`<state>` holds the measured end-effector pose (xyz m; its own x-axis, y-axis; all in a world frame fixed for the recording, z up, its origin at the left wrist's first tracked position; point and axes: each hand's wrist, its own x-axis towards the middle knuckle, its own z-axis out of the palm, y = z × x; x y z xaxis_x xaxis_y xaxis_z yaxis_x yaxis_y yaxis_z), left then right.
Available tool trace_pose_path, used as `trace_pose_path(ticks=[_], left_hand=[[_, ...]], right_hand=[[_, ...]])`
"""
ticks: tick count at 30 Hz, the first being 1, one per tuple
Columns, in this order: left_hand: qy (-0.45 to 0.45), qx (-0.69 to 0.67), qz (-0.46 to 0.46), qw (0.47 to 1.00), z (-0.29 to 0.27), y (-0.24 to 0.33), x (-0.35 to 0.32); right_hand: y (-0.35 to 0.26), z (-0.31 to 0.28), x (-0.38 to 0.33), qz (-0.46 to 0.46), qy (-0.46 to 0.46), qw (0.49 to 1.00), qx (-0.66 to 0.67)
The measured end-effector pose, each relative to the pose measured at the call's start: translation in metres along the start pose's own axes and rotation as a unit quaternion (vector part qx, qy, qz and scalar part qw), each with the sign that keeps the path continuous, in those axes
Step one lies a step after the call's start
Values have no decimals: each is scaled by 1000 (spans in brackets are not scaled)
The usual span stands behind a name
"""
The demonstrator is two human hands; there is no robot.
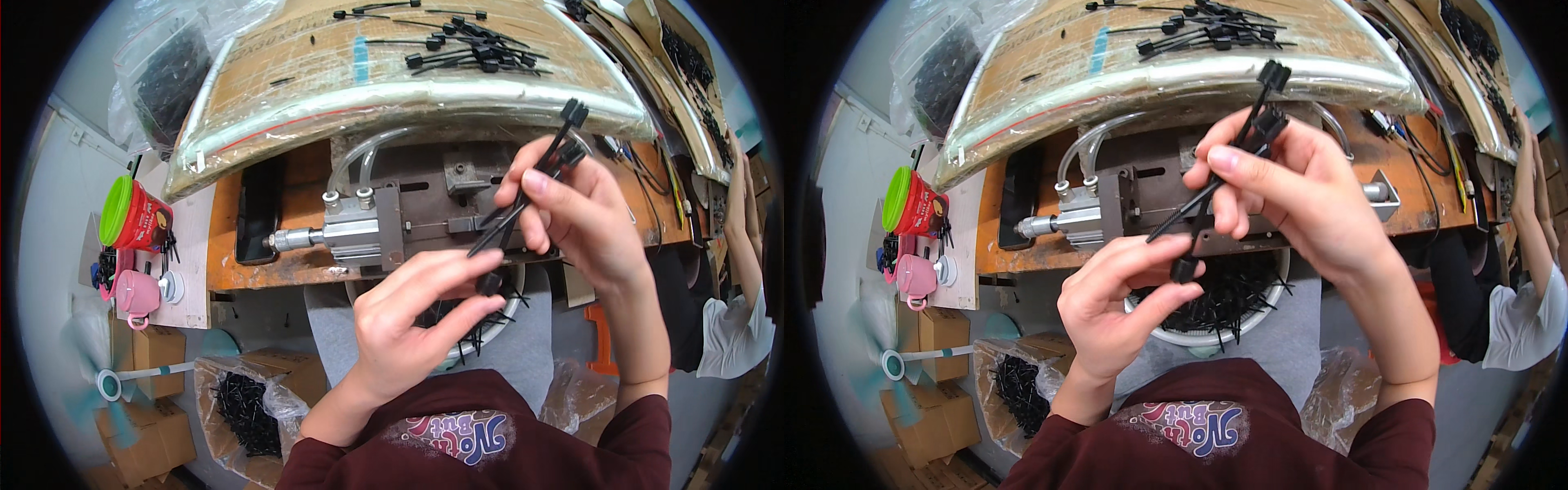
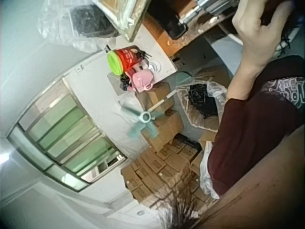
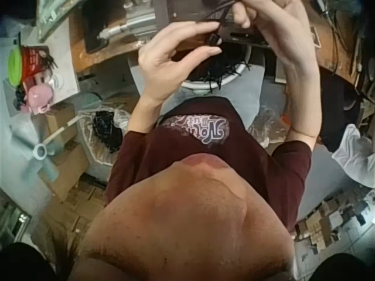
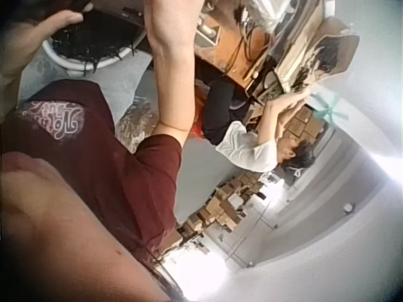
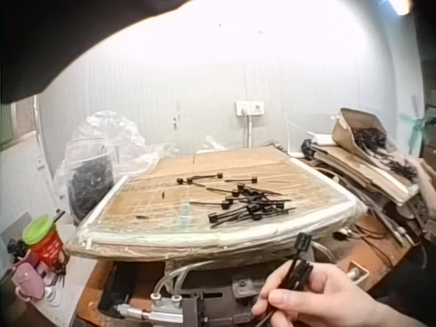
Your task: Insert small black plastic components onto cables using a workbench jig.
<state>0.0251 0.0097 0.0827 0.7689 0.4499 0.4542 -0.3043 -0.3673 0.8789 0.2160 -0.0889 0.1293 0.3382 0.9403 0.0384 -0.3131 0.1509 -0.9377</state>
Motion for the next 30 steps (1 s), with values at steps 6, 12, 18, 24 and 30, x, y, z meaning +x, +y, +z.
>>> trace_pose_path(ticks=[6,12,18,24,30], left_hand=[[-28,98,80,992,7,-8,-6],[-19,346,105,932,20,-32,-6],[-44,412,102,904,24,-38,-1],[-47,423,91,900,24,-37,2],[-44,425,82,900,24,-36,0]], right_hand=[[22,-18,-19,-53,123,990,-53],[32,-17,-36,-147,213,961,-100],[45,-4,-52,-210,247,939,-115],[66,3,-61,-225,277,930,-89],[80,11,-60,-231,278,931,-50]])
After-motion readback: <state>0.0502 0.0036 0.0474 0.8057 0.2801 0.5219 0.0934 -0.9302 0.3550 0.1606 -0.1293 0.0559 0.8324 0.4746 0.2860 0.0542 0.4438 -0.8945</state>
